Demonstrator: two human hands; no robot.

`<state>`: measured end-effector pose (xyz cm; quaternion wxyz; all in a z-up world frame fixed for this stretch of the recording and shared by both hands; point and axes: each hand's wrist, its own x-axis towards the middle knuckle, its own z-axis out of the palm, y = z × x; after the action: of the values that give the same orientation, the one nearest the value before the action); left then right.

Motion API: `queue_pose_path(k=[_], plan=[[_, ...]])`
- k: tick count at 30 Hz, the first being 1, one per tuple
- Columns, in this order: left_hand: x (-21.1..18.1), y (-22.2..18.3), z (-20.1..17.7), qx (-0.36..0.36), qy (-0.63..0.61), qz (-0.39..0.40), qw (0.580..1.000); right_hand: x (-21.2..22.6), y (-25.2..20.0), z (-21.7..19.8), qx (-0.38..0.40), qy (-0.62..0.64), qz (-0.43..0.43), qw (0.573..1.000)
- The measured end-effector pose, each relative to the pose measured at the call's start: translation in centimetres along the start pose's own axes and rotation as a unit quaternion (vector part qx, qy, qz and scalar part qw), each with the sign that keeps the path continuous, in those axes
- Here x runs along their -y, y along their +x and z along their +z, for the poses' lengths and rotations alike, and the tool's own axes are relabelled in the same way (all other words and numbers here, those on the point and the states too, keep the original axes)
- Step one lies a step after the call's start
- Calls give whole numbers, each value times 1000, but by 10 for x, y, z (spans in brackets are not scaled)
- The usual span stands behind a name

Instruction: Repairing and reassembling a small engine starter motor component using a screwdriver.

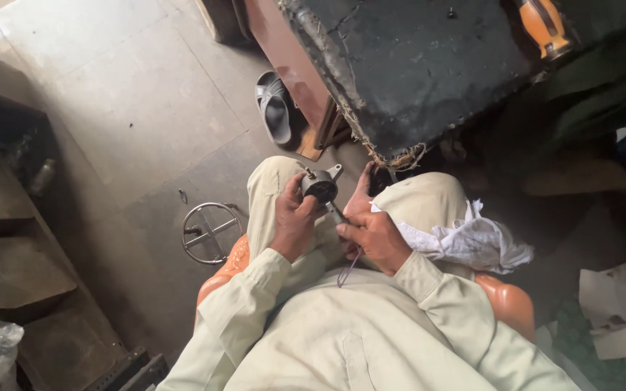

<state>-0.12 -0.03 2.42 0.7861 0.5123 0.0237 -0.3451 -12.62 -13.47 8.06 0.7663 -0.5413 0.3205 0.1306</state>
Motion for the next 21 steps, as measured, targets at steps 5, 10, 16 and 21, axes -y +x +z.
queue_pose_path(k=[5, 10, 16, 21], plan=[[7, 1, 4, 17, 17, 41, 999, 11, -8, 9, -65, -54, -22, 996], [-4, -7, 7, 33, 63, 88, 994, 18, -14, 14, -118, -148, -19, 982], [4, -7, 6, 29, 118, 122, 985, 30, -13, 19, -131, -192, -36, 972], [-14, -18, 16, 15, 210, 151, 966, 26, -6, 15, -126, -116, -6, 985]])
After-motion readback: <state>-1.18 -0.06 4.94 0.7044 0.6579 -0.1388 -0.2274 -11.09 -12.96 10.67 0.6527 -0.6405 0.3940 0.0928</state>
